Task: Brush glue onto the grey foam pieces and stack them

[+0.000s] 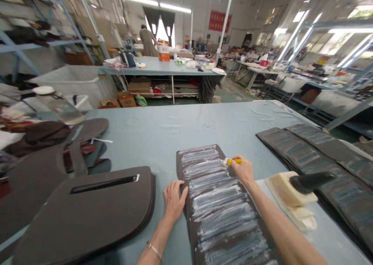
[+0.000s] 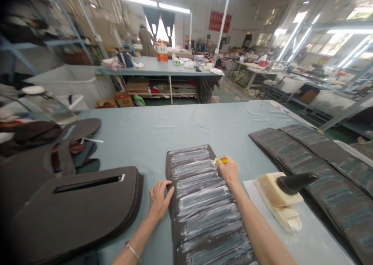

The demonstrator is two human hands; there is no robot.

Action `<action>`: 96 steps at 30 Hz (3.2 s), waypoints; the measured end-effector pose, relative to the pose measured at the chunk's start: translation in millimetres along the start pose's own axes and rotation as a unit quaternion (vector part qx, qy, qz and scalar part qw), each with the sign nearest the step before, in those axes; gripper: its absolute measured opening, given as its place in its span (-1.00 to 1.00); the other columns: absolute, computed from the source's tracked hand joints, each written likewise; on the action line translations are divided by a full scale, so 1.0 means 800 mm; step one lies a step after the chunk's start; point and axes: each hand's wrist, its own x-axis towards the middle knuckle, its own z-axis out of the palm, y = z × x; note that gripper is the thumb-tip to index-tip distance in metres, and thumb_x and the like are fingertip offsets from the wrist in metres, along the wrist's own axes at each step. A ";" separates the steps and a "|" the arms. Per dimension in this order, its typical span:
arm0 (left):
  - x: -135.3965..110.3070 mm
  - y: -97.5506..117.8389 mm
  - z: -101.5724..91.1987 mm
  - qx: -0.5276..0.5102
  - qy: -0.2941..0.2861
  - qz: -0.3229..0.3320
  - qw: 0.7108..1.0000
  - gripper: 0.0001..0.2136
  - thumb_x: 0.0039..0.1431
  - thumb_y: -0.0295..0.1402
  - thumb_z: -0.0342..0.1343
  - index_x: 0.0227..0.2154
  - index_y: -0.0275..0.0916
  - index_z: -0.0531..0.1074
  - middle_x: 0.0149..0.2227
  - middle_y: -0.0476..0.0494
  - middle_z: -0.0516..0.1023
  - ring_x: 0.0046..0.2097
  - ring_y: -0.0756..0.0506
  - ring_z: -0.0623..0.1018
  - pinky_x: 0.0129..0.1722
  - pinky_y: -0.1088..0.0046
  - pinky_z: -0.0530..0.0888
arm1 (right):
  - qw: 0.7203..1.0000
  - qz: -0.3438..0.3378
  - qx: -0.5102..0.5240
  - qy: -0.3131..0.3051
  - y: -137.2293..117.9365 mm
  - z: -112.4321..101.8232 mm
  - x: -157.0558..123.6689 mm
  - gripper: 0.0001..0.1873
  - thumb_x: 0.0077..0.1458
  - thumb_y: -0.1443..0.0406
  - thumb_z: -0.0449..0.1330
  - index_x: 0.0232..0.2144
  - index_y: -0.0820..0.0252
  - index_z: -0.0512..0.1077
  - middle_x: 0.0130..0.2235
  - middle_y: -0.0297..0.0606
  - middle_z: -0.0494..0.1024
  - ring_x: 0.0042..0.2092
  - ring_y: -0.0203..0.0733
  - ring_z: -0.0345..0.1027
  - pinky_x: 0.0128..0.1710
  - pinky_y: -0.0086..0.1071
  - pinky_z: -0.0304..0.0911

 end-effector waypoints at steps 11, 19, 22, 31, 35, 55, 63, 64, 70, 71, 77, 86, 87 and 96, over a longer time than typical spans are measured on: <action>0.023 0.005 0.013 0.078 0.020 0.021 0.997 -0.75 0.24 -0.40 -0.16 -0.11 -0.09 0.36 -0.04 -0.11 0.45 0.02 -0.13 0.35 0.05 0.15 0.18 | 0.955 -0.129 0.195 -0.185 -0.132 0.108 -0.071 -0.78 -0.07 0.23 0.04 -0.42 0.14 0.46 -0.52 -0.39 0.44 -0.49 -0.31 0.24 -0.44 -0.47 0.13; 0.019 0.004 0.015 0.077 0.032 0.025 0.996 -0.75 0.23 -0.37 -0.14 -0.10 -0.11 0.36 -0.05 -0.15 0.45 0.03 -0.17 0.34 0.06 0.12 0.17 | 0.999 -0.031 -0.014 -0.022 0.006 0.043 0.025 -0.75 -0.11 0.24 0.02 -0.43 0.17 0.48 -0.52 -0.31 0.45 -0.46 -0.23 0.26 -0.39 -0.42 0.11; 0.019 0.002 0.016 0.058 0.027 0.019 0.998 -0.75 0.23 -0.36 -0.14 -0.10 -0.09 0.36 -0.03 -0.14 0.44 0.05 -0.16 0.33 0.08 0.12 0.16 | 0.997 -0.036 -0.061 -0.022 0.011 0.038 0.030 -0.75 -0.09 0.26 0.02 -0.40 0.17 0.47 -0.50 -0.29 0.45 -0.43 -0.23 0.27 -0.38 -0.42 0.09; 0.010 -0.009 -0.010 -0.059 0.008 -0.050 0.997 -0.76 0.23 -0.32 -0.15 -0.16 -0.12 0.39 -0.06 -0.10 0.45 0.01 -0.11 0.37 0.01 0.22 0.27 | 0.997 -0.060 0.032 -0.035 -0.051 0.031 -0.053 -0.75 0.00 0.18 0.02 -0.38 0.15 0.44 -0.51 -0.33 0.43 -0.49 -0.26 0.23 -0.42 -0.42 0.07; -0.031 0.012 -0.014 -0.007 -0.019 0.025 0.999 -0.77 0.24 -0.33 -0.15 -0.17 -0.11 0.39 -0.07 -0.10 0.45 0.03 -0.12 0.35 0.07 0.20 0.20 | 0.971 -0.132 0.133 -0.147 -0.090 0.035 -0.124 -0.80 0.03 0.22 0.03 -0.39 0.12 0.43 -0.48 -0.37 0.45 -0.46 -0.28 0.26 -0.39 -0.45 0.12; -0.056 0.020 0.004 0.086 -0.011 0.058 0.995 -0.74 0.25 -0.41 -0.17 -0.11 -0.10 0.37 -0.02 -0.11 0.45 0.05 -0.15 0.35 0.04 0.17 0.18 | 0.993 -0.079 -0.057 -0.066 0.025 -0.022 -0.073 -0.79 0.06 0.22 0.01 -0.39 0.14 0.42 -0.45 -0.29 0.47 -0.42 -0.23 0.28 -0.40 -0.44 0.07; -0.059 0.020 0.008 0.068 -0.013 0.046 0.997 -0.74 0.25 -0.39 -0.17 -0.11 -0.10 0.37 -0.02 -0.11 0.45 0.05 -0.16 0.34 0.07 0.14 0.16 | 0.996 -0.065 -0.033 -0.043 0.036 -0.031 -0.077 -0.83 0.00 0.25 0.02 -0.46 0.14 0.40 -0.53 -0.32 0.42 -0.47 -0.24 0.23 -0.43 -0.43 0.03; -0.058 0.019 0.008 0.058 -0.013 0.041 0.997 -0.75 0.25 -0.39 -0.16 -0.11 -0.10 0.37 -0.02 -0.11 0.45 0.06 -0.17 0.33 0.07 0.13 0.16 | 0.998 -0.049 -0.037 -0.027 0.038 -0.035 -0.077 -0.83 -0.01 0.26 0.02 -0.47 0.14 0.40 -0.55 -0.33 0.39 -0.49 -0.24 0.21 -0.44 -0.42 0.01; -0.054 0.013 -0.004 -0.072 -0.020 -0.018 0.997 -0.74 0.25 -0.29 -0.16 -0.08 -0.10 0.34 -0.04 -0.11 0.44 0.02 -0.13 0.37 0.05 0.17 0.23 | 0.990 -0.087 0.100 -0.055 -0.016 -0.036 -0.134 -0.86 0.02 0.28 0.05 -0.45 0.15 0.40 -0.56 -0.40 0.36 -0.52 -0.31 0.17 -0.45 -0.45 0.04; -0.058 0.016 -0.007 -0.080 -0.018 -0.021 0.996 -0.74 0.25 -0.28 -0.16 -0.07 -0.11 0.33 -0.04 -0.12 0.43 0.02 -0.13 0.37 0.04 0.18 0.24 | 0.984 -0.102 0.124 -0.074 -0.032 -0.031 -0.152 -0.87 0.02 0.29 0.05 -0.44 0.15 0.40 -0.53 -0.40 0.38 -0.51 -0.32 0.19 -0.43 -0.46 0.06; -0.110 0.042 -0.006 0.010 -0.067 0.067 0.995 -0.78 0.24 -0.33 -0.10 -0.12 -0.10 0.37 -0.05 -0.13 0.44 0.04 -0.14 0.35 0.06 0.16 0.16 | 0.954 -0.173 0.169 -0.178 -0.056 -0.011 -0.205 -0.85 0.02 0.34 0.06 -0.38 0.12 0.44 -0.41 -0.36 0.48 -0.39 -0.30 0.30 -0.35 -0.47 0.14; -0.117 0.040 -0.003 -0.020 -0.056 0.038 0.997 -0.78 0.22 -0.33 -0.09 -0.12 -0.07 0.37 -0.04 -0.11 0.44 0.04 -0.15 0.36 0.06 0.15 0.17 | 1.000 -0.009 0.001 -0.008 0.083 -0.088 -0.127 -0.78 -0.03 0.20 0.04 -0.46 0.17 0.44 -0.55 -0.33 0.42 -0.51 -0.25 0.22 -0.46 -0.42 0.06; -0.115 0.039 -0.007 -0.043 -0.060 0.023 0.997 -0.78 0.22 -0.31 -0.08 -0.11 -0.07 0.36 -0.05 -0.10 0.44 0.03 -0.15 0.36 0.06 0.15 0.18 | 1.000 -0.019 0.005 -0.004 0.075 -0.087 -0.130 -0.78 -0.02 0.20 0.04 -0.46 0.17 0.44 -0.55 -0.33 0.42 -0.51 -0.26 0.22 -0.45 -0.42 0.06; -0.148 0.059 -0.027 -0.031 -0.087 0.055 0.994 -0.82 0.22 -0.30 -0.08 -0.18 -0.12 0.37 -0.10 -0.11 0.44 0.00 -0.14 0.38 0.02 0.19 0.22 | 0.952 -0.141 0.207 -0.177 -0.074 -0.016 -0.255 -0.82 0.06 0.28 0.05 -0.37 0.13 0.45 -0.39 -0.33 0.49 -0.36 -0.28 0.32 -0.30 -0.47 0.18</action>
